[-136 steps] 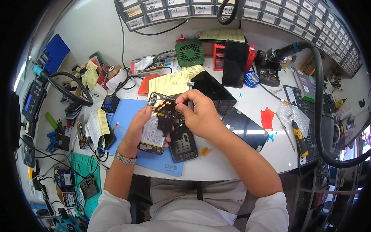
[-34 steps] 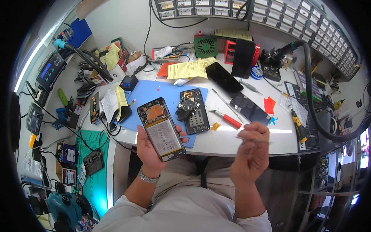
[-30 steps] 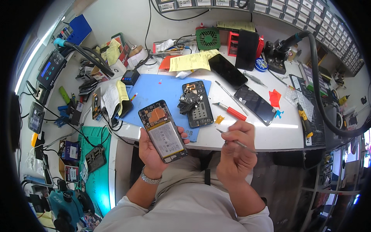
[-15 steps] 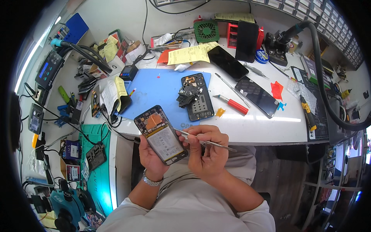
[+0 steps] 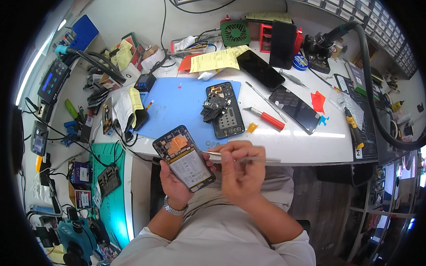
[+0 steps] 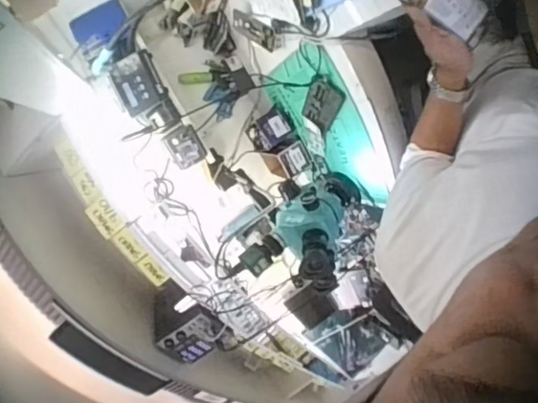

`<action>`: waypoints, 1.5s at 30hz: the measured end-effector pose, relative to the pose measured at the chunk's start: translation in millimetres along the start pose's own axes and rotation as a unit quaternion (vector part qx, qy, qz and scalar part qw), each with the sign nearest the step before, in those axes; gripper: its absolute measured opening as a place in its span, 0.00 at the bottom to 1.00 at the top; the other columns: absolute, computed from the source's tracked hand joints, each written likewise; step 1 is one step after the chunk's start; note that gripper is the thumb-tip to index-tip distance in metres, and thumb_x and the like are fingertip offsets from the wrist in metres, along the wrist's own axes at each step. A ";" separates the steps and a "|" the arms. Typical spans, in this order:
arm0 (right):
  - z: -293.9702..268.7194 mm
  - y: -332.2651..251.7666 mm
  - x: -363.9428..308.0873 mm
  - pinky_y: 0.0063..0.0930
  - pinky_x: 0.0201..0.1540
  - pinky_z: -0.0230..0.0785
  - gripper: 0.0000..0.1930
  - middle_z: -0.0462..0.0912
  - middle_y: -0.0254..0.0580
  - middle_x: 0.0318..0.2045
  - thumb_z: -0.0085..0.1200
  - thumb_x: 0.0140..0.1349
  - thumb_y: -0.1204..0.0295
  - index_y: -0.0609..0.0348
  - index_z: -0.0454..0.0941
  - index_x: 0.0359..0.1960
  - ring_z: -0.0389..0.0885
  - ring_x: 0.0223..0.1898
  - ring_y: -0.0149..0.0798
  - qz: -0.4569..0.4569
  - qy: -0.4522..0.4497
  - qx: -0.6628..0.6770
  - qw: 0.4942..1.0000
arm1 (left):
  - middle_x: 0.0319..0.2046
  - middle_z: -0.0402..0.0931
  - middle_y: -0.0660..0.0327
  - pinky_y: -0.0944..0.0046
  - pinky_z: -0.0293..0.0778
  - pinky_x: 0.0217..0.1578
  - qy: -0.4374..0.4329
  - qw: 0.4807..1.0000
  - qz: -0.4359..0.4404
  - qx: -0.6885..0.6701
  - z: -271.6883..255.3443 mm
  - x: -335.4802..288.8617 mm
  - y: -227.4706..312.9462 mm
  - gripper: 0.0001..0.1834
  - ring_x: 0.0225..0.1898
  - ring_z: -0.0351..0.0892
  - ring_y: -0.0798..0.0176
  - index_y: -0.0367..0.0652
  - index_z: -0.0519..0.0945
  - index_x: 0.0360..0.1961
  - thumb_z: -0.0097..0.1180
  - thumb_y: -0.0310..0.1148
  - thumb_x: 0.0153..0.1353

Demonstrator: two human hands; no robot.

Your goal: The person disassembles a smartphone, removes the battery and internal components, cleans the interior with a utility knife, and reassembles the device by reconnecting cables and securing parts.

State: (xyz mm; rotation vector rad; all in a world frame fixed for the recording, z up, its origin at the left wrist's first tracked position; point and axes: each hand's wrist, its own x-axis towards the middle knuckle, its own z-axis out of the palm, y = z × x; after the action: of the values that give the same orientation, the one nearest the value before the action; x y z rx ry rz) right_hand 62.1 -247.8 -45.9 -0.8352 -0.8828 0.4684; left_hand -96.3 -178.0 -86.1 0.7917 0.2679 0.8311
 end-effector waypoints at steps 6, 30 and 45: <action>-23.0 2.9 16.1 0.49 0.56 0.82 0.08 0.79 0.49 0.44 0.51 0.80 0.79 0.57 0.64 0.51 0.86 0.48 0.46 0.194 0.013 0.126 0.973 | 0.58 0.80 0.37 0.36 0.83 0.56 -0.005 0.998 -0.044 -0.046 5.0 -3.4 9.3 0.50 0.55 0.86 0.39 0.41 0.70 0.73 0.32 0.76 0.74; -18.6 -45.5 25.8 0.31 0.44 0.71 0.24 0.76 0.48 0.56 0.57 0.56 0.88 0.59 0.84 0.55 0.75 0.44 0.40 -0.062 -0.261 -0.315 0.910 | 0.62 0.78 0.44 0.49 0.78 0.63 0.000 0.995 -0.088 -0.035 0.3 -4.5 7.2 0.45 0.61 0.82 0.50 0.33 0.66 0.76 0.57 0.59 0.71; -38.7 -58.0 38.3 0.40 0.56 0.71 0.19 0.80 0.42 0.51 0.59 0.44 0.90 0.55 0.82 0.37 0.71 0.54 0.55 0.026 -0.392 -0.244 0.887 | 0.60 0.78 0.54 0.59 0.82 0.53 -0.076 0.991 -0.109 -0.025 11.2 -9.1 -3.9 0.43 0.55 0.83 0.63 0.36 0.64 0.76 0.58 0.59 0.75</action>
State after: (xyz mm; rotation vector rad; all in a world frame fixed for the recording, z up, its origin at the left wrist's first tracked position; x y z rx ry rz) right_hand 117.3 -274.3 4.9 -1.1508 -1.7837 0.6586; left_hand -94.5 -192.2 -81.9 0.7600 0.1925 0.5665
